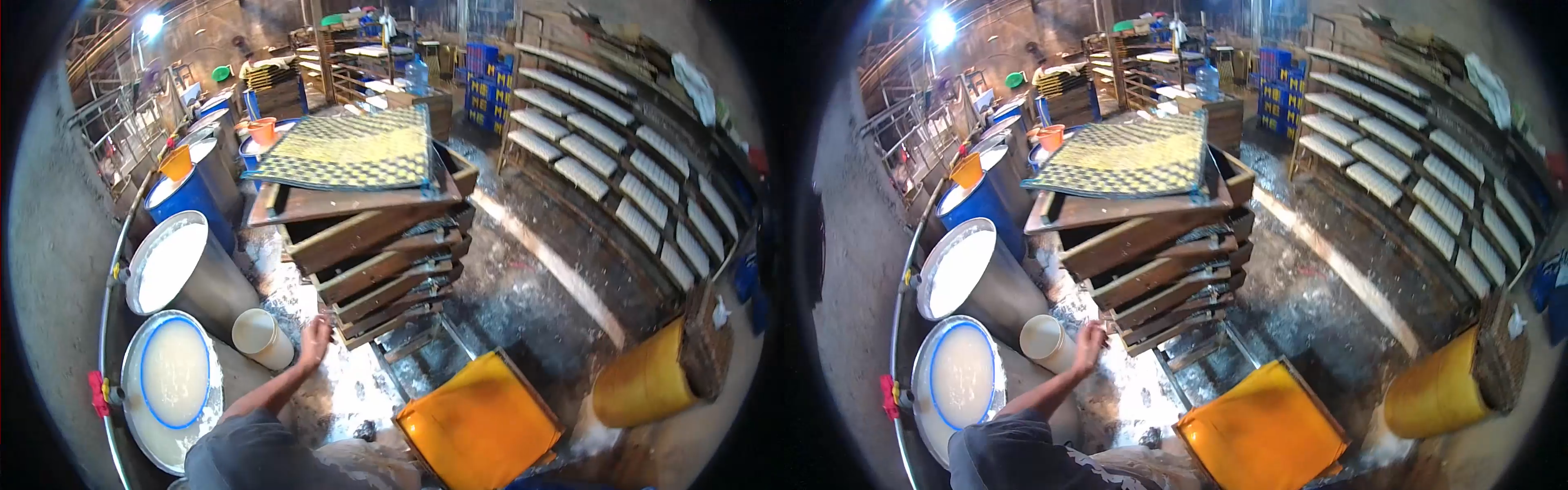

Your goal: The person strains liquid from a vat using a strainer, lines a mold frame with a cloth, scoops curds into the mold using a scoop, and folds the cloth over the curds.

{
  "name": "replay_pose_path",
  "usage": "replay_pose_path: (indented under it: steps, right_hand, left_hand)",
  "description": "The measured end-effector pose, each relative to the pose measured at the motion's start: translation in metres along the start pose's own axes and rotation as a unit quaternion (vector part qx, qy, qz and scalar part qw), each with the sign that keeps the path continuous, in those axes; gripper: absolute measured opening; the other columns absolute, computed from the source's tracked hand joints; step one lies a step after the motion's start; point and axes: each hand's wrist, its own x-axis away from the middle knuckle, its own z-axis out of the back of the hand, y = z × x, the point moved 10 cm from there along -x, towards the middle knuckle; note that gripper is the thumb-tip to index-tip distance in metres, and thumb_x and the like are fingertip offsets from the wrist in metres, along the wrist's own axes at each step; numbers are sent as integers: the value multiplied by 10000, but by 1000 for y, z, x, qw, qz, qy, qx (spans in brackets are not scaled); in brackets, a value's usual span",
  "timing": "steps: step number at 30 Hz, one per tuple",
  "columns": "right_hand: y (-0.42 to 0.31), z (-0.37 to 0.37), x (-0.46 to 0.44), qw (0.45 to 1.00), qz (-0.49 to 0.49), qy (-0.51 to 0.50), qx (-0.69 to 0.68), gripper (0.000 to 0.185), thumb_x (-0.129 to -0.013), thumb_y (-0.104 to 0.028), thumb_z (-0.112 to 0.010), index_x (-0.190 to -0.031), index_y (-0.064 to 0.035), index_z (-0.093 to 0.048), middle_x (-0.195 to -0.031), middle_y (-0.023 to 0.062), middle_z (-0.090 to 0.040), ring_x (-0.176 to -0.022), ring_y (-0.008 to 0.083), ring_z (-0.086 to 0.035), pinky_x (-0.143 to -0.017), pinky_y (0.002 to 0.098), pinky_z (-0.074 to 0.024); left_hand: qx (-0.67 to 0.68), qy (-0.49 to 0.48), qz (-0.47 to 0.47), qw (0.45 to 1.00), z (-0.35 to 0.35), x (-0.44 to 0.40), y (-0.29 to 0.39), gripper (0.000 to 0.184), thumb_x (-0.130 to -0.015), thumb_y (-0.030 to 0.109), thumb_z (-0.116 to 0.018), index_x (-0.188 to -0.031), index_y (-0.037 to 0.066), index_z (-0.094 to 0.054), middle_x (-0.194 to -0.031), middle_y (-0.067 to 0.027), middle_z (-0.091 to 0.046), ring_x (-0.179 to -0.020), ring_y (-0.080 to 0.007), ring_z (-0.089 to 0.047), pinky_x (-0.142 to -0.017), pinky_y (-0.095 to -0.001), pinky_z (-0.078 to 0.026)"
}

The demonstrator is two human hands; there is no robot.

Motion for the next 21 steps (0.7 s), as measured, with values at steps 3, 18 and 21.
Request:
replay_pose_path:
  steps: [3,18,21]
  right_hand:
    - [8,-65,16,996,25,-82,13,110,-928,-245,-494,-951,-151,-545,-642,41,-484,-469,167,-459,-379,335,-377]
    - [-9,-392,259,937,89,-316,117,226,-942,-287,-537,-1084,-112,-545,-840,84,-637,-625,201,-617,-489,338,-501]
    - [-24,-456,352,886,20,-458,70,394,-956,-433,-469,-1160,-103,-536,-956,100,-640,-779,242,-637,-668,398,-540]
  left_hand:
    - [-36,226,-128,965,136,-53,88,255,-975,239,-444,-878,11,-502,-715,-40,-489,-647,-126,-450,-608,-286,-398]
    - [228,6,44,973,166,-260,214,375,-814,424,-595,-658,84,-563,-539,-28,-509,-494,-144,-530,-438,-287,-362]
    - [199,-51,-51,977,111,-147,223,420,-828,468,-630,-707,71,-561,-581,-63,-589,-478,-131,-559,-422,-271,-403]
